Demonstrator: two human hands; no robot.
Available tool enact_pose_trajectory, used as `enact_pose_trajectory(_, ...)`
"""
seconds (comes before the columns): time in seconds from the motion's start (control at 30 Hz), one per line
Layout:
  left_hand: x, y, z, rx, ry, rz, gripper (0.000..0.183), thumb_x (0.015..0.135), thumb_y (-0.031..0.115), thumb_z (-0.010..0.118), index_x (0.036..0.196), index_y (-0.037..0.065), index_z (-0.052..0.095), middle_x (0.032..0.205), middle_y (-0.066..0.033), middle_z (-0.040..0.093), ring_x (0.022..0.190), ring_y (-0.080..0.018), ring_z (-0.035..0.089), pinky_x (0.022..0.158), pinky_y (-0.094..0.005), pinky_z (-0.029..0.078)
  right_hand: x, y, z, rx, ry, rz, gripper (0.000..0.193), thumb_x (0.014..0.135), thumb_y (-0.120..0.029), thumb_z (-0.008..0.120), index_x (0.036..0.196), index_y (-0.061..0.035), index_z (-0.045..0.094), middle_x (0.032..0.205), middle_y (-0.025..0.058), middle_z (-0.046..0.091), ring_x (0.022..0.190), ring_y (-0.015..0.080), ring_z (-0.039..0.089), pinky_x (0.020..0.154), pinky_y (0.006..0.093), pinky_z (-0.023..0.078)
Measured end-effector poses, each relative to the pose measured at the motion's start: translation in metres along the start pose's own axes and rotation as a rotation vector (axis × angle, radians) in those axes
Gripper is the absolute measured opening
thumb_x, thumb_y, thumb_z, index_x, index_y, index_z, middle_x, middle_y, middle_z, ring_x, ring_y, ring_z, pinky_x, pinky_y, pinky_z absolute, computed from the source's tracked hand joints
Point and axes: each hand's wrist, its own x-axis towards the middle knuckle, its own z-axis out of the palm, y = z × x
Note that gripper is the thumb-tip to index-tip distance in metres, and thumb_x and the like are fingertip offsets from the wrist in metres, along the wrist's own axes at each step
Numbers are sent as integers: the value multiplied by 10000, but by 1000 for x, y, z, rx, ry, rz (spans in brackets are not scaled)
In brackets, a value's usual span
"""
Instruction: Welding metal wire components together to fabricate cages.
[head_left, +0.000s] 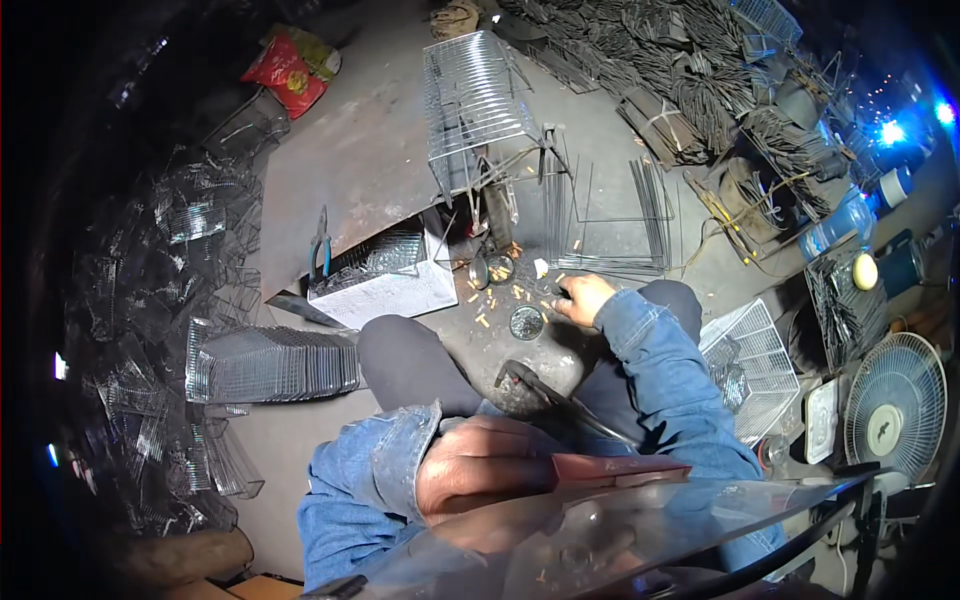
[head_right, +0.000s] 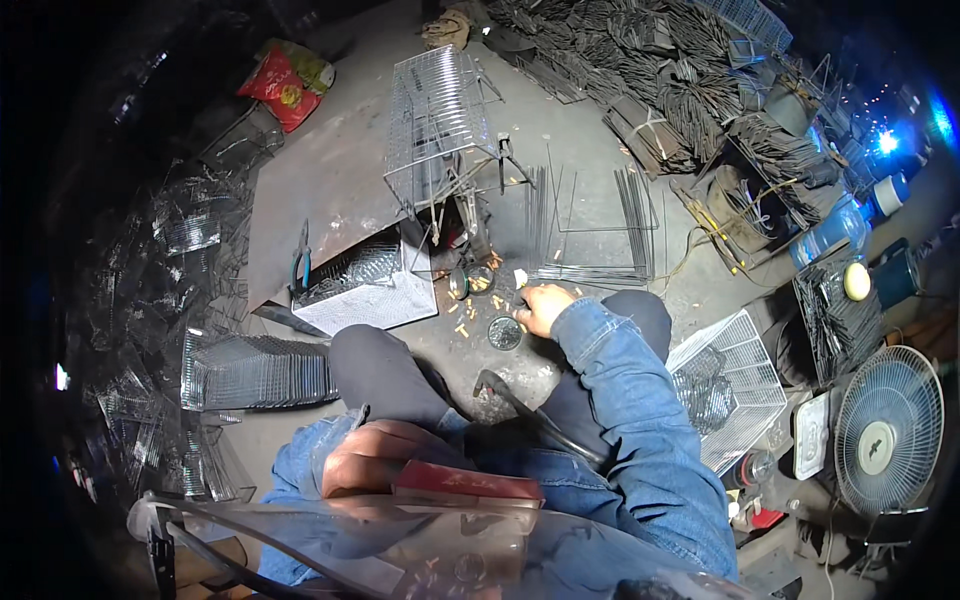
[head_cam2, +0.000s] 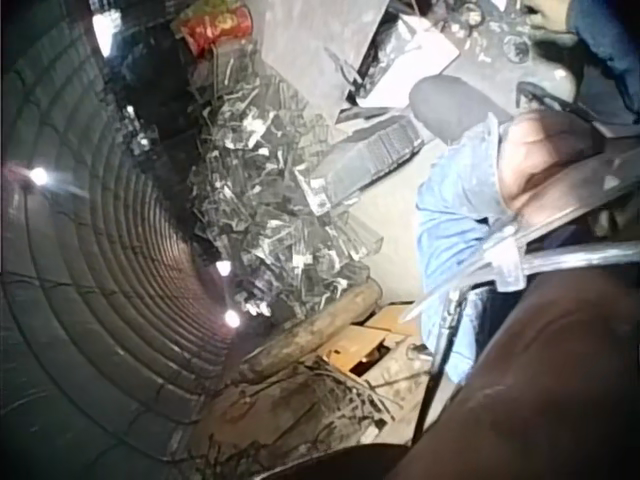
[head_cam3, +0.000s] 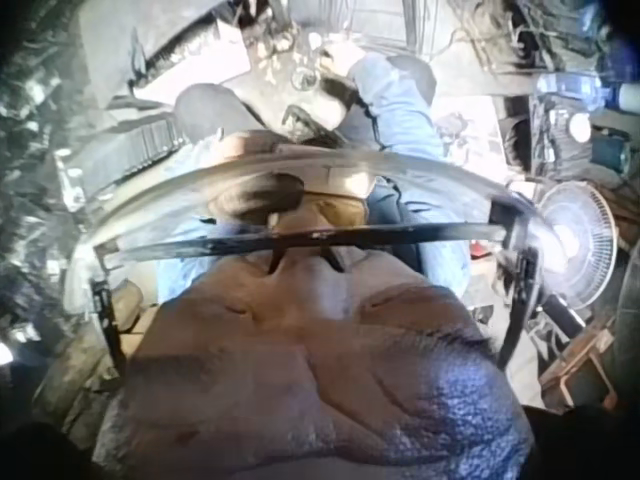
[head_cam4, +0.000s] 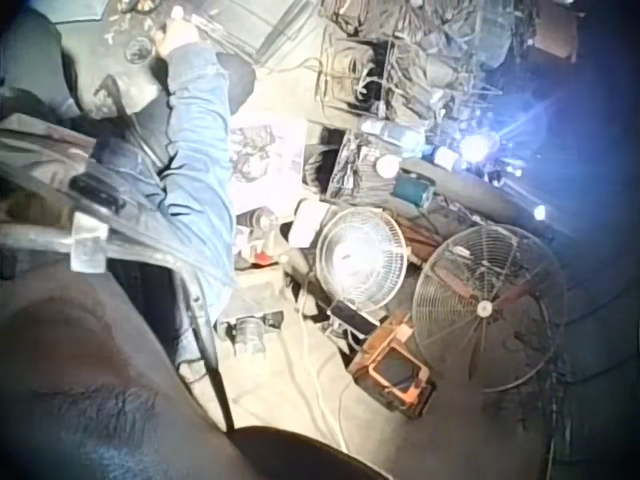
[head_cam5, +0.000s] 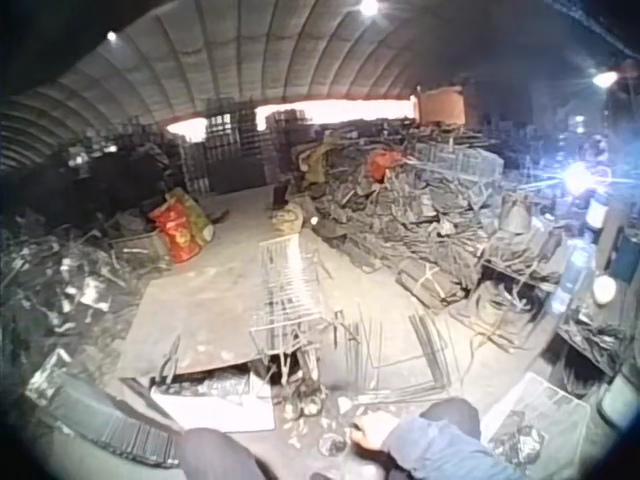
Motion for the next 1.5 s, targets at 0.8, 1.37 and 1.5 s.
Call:
enact_pose_trajectory(0.8, -3, -31, -19, 86, -497, -260, 367, 753, 116, 727, 1068, -24, 600, 942, -173, 663, 858, -246, 666, 800, -352, 523, -15, -20, -19, 423, 67, -31, 314, 854, -281, 584, 1003, -7, 622, 900, 190, 648, 871, 316, 631, 784, 401, 493)
enact_pose_trajectory(1.37, -55, -110, -45, 355, -27, -827, 636, 802, 89, 565, 1370, -32, 306, 1322, -228, 437, 1244, -308, 418, 1047, -367, 300, -56, -116, -65, 520, 436, -230, 401, 818, -111, 583, 1200, -6, 523, 1047, 180, 621, 964, 245, 623, 839, 356, 489)
enact_pose_trajectory(1.5, -73, -84, -78, 642, -190, -954, 390, 830, 135, 589, 1175, -37, 527, 1055, -164, 604, 1002, -245, 588, 865, -342, 464, -37, -84, -43, 962, 428, -73, 453, 777, -30, 575, 1214, -2, 459, 1058, 122, 598, 990, 163, 586, 822, 325, 502)
